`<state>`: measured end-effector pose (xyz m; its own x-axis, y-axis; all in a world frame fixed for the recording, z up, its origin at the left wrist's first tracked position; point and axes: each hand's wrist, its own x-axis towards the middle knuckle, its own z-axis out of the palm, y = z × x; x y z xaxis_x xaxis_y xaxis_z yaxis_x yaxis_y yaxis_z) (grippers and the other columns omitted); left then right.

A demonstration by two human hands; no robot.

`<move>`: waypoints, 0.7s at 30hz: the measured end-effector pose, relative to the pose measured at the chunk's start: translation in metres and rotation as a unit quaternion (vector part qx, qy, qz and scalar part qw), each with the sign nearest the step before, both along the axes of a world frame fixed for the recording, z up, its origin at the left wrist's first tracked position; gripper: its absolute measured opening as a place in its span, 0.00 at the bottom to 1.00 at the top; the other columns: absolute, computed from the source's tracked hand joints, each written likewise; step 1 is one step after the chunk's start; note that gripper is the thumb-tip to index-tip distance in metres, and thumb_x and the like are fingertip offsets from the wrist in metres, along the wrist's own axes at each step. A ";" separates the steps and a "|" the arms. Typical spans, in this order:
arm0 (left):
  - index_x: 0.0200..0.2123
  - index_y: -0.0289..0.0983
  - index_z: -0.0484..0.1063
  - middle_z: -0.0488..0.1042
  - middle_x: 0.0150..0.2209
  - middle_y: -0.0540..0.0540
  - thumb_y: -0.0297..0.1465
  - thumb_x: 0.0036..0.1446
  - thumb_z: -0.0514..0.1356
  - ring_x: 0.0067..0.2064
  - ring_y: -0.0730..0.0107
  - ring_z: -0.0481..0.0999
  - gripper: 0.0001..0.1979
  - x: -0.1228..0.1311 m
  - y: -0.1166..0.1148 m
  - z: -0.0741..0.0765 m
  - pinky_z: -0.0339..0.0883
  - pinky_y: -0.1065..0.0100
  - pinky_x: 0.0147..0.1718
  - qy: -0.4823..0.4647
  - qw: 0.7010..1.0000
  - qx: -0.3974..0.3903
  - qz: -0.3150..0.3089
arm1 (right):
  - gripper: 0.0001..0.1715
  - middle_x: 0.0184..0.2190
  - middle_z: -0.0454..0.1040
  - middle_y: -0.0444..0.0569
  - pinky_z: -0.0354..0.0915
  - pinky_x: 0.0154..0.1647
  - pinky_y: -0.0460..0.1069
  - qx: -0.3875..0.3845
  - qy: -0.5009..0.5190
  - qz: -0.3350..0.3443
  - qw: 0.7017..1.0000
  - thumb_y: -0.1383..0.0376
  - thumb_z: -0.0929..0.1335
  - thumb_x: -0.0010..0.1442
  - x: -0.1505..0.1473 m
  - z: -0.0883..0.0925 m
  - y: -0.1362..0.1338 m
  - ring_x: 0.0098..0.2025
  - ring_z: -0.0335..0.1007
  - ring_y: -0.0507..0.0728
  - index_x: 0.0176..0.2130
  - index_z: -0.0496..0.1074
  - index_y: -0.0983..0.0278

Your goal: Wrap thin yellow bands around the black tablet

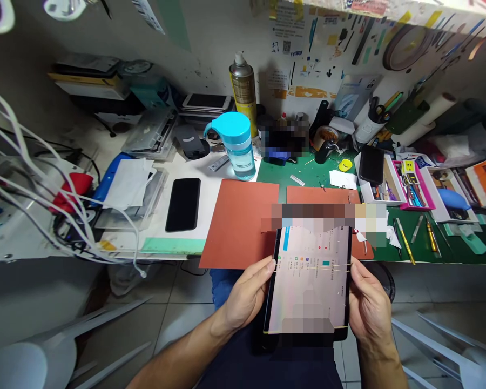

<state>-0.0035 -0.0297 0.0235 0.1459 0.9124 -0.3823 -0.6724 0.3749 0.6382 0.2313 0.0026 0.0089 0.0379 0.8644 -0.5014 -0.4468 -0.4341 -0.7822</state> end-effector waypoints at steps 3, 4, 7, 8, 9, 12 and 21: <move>0.54 0.35 0.82 0.81 0.56 0.37 0.41 0.66 0.64 0.66 0.43 0.72 0.20 0.002 0.000 -0.002 0.63 0.51 0.67 0.007 1.000 -0.020 0.018 | 0.24 0.57 0.81 0.53 0.68 0.66 0.64 0.005 0.003 0.000 1.000 0.56 0.76 0.62 -0.003 0.002 -0.002 0.61 0.76 0.69 0.57 0.81 0.55; 0.54 0.35 0.82 0.81 0.56 0.37 0.41 0.66 0.65 0.65 0.43 0.72 0.19 0.003 -0.001 -0.003 0.64 0.51 0.66 0.006 0.999 -0.028 0.024 | 0.23 0.57 0.81 0.52 0.68 0.66 0.64 0.006 0.007 -0.001 1.000 0.56 0.76 0.63 -0.004 0.003 -0.003 0.61 0.76 0.69 0.57 0.81 0.55; 0.53 0.36 0.83 0.81 0.55 0.38 0.40 0.65 0.65 0.65 0.45 0.73 0.18 0.003 -0.001 -0.006 0.65 0.53 0.66 0.007 0.998 -0.045 0.042 | 0.22 0.57 0.80 0.51 0.69 0.65 0.64 0.012 0.016 -0.002 1.000 0.56 0.75 0.64 -0.008 0.006 -0.005 0.61 0.76 0.69 0.57 0.81 0.54; 0.52 0.36 0.83 0.82 0.55 0.38 0.40 0.65 0.66 0.64 0.45 0.74 0.18 0.003 -0.002 -0.007 0.65 0.53 0.66 0.010 0.998 -0.049 0.047 | 0.22 0.57 0.80 0.51 0.69 0.65 0.64 0.014 0.017 -0.001 1.000 0.56 0.75 0.64 -0.009 0.006 -0.006 0.61 0.76 0.69 0.57 0.81 0.54; 0.51 0.36 0.83 0.82 0.55 0.38 0.40 0.64 0.67 0.64 0.44 0.74 0.18 0.002 -0.002 -0.008 0.66 0.53 0.66 0.012 0.997 -0.053 0.052 | 0.22 0.57 0.81 0.51 0.69 0.65 0.64 0.016 0.017 0.000 1.000 0.56 0.75 0.64 -0.009 0.006 -0.007 0.61 0.76 0.69 0.57 0.81 0.53; 0.50 0.35 0.84 0.82 0.54 0.37 0.41 0.61 0.69 0.64 0.43 0.74 0.19 0.001 -0.003 -0.010 0.65 0.51 0.66 0.012 0.996 -0.067 0.064 | 0.23 0.57 0.81 0.51 0.70 0.64 0.64 0.021 0.020 -0.001 1.000 0.56 0.76 0.63 -0.011 0.005 -0.008 0.60 0.76 0.69 0.57 0.81 0.53; 0.53 0.39 0.82 0.82 0.55 0.38 0.45 0.60 0.69 0.64 0.44 0.75 0.22 0.004 -0.013 -0.026 0.67 0.51 0.65 -0.016 0.991 -0.092 0.096 | 0.21 0.56 0.82 0.51 0.71 0.62 0.64 0.055 0.035 0.005 0.998 0.56 0.74 0.65 -0.017 -0.002 -0.012 0.59 0.77 0.69 0.57 0.81 0.53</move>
